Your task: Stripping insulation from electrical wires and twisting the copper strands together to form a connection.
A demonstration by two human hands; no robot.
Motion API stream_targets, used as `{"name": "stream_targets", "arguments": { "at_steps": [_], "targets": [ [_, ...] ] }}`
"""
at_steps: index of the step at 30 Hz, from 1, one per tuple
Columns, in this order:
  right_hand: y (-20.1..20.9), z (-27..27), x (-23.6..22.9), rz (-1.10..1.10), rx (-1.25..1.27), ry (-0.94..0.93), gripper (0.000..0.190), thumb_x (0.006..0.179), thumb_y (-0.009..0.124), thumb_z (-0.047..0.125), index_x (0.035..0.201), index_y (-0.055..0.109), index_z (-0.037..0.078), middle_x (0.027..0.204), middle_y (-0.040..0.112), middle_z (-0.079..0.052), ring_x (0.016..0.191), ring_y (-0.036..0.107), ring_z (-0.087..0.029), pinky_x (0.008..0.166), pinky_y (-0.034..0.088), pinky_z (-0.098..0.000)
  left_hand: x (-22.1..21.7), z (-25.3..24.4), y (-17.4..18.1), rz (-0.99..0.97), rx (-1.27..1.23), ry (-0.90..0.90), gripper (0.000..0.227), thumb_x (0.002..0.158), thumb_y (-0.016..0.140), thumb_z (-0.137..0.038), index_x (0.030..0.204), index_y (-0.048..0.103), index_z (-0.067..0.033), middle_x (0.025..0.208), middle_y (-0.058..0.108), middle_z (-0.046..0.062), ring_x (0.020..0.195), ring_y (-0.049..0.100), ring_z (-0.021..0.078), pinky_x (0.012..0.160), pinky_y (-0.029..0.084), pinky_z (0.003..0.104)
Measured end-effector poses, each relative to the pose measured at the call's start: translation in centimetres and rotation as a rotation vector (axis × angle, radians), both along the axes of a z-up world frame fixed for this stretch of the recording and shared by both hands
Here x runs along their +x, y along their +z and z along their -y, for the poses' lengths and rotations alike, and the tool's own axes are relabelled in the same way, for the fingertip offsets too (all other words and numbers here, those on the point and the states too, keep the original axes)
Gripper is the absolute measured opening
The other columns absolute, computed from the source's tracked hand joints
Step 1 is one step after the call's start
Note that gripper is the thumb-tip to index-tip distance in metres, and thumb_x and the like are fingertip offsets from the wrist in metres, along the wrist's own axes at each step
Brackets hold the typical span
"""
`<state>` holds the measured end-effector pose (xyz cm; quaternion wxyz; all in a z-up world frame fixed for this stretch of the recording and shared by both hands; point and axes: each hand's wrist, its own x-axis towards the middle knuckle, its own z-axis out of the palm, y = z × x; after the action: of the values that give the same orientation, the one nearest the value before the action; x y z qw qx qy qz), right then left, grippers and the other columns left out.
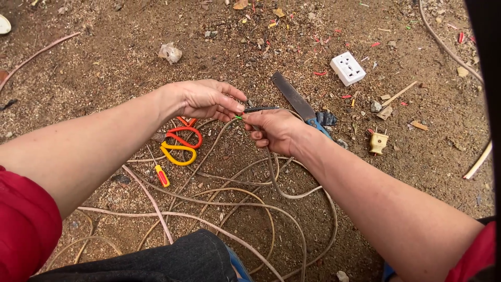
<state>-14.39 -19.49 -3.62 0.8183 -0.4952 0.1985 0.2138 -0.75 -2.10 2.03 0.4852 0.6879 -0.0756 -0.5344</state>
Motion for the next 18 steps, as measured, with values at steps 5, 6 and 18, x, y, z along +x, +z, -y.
{"name": "stream_targets", "arguments": {
  "at_steps": [5,6,18],
  "targets": [
    [1.6,0.0,-0.4,0.026,0.005,0.005,0.017,0.098,0.066,0.014,0.112,0.062,0.006,0.081,0.065,-0.003,0.054,0.049,-0.004,0.041,0.03,-0.0158,0.5,-0.2,0.5,-0.012,0.002,-0.007,0.05,0.089,0.077,-0.002,0.133,0.055,-0.0033,0.102,0.077,0.014,0.081,0.074,0.0156,0.078,0.064,0.031],
    [1.9,0.1,-0.5,0.032,0.008,0.004,0.016,0.099,0.065,0.013,0.112,0.061,0.006,0.082,0.065,-0.003,0.055,0.049,-0.004,0.041,0.029,-0.0153,0.7,-0.2,0.5,-0.008,0.002,-0.006,0.048,0.09,0.077,-0.003,0.132,0.055,-0.003,0.103,0.077,0.014,0.081,0.074,0.0151,0.078,0.064,0.031],
    [1.5,0.1,-0.2,0.008,-0.025,-0.02,0.017,0.098,0.066,0.016,0.112,0.063,0.005,0.081,0.064,-0.002,0.055,0.048,-0.004,0.042,0.03,-0.0155,0.3,0.3,0.2,-0.035,-0.049,0.054,0.049,0.089,0.077,0.0,0.133,0.056,-0.0031,0.1,0.078,0.015,0.081,0.077,0.0165,0.078,0.066,0.032]
  ]
}}
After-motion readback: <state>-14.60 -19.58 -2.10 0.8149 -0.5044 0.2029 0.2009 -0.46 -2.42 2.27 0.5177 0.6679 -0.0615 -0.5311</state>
